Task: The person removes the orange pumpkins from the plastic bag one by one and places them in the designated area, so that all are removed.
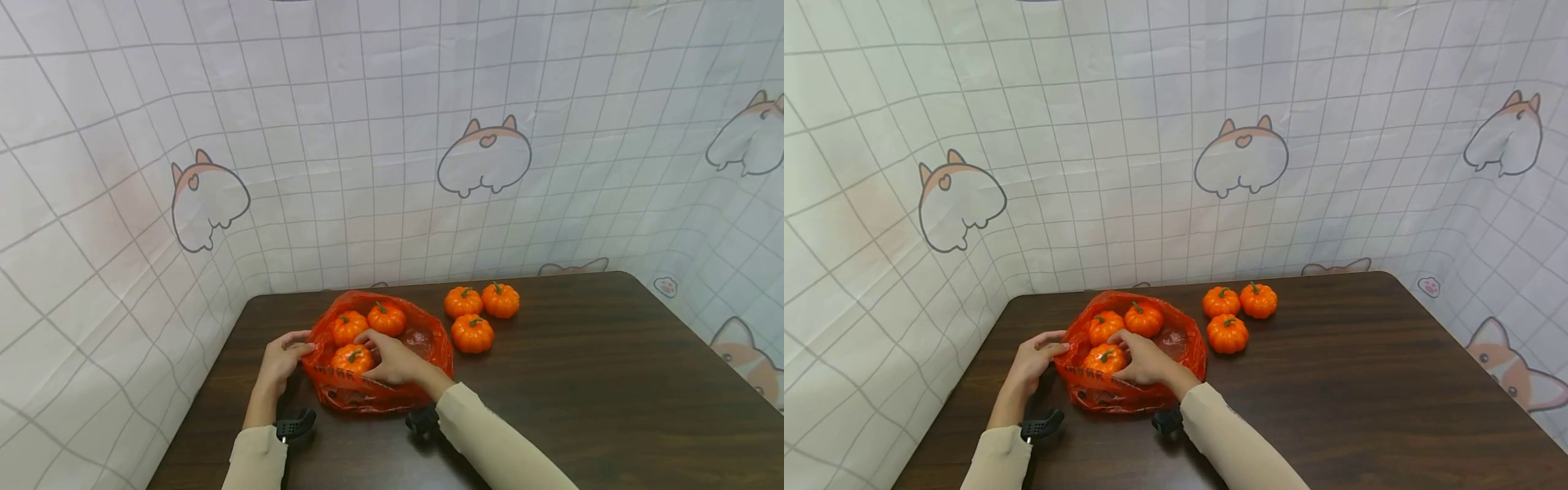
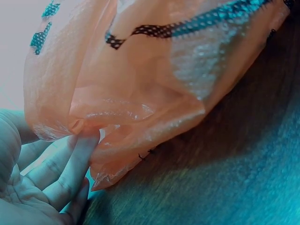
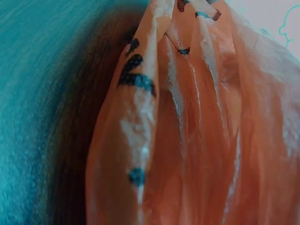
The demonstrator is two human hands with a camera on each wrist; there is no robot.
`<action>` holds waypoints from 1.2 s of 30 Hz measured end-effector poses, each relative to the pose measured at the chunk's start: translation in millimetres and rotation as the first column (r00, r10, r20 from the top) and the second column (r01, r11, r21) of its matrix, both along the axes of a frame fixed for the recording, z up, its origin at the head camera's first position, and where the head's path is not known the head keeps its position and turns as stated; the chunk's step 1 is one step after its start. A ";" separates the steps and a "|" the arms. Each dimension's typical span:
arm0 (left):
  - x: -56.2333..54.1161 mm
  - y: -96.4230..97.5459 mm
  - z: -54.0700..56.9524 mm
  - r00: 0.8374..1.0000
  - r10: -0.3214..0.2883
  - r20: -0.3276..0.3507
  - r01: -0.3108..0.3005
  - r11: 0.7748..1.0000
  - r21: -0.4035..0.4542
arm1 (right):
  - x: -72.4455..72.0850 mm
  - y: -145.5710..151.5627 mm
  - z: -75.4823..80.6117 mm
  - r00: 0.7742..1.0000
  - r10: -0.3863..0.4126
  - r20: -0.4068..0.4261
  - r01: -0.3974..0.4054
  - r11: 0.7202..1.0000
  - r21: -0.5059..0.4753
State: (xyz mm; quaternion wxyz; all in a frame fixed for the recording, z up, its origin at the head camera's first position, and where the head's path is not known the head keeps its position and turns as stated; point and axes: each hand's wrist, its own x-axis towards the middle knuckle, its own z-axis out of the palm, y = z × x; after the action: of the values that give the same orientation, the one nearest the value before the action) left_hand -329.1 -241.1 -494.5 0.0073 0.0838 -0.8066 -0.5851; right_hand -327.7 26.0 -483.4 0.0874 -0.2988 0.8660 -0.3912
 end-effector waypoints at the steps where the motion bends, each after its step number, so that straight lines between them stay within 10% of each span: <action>1: -0.1 0.0 -0.2 1.000 0.000 0.000 0.000 1.000 -0.001 | -0.2 0.8 -0.3 1.000 -0.004 0.003 0.004 1.000 -0.008; 36: -0.5 0.7 -0.8 1.000 0.009 -0.004 -0.009 1.000 0.021 | 22.3 60.6 14.7 0.997 -0.067 0.046 0.077 0.964 -0.255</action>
State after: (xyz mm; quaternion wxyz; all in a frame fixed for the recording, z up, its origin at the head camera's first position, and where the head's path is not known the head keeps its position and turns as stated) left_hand -329.6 -240.5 -495.3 0.0105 0.0862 -0.8001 -0.5935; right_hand -305.4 86.6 -468.7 0.0498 -0.2686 0.8166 -0.5085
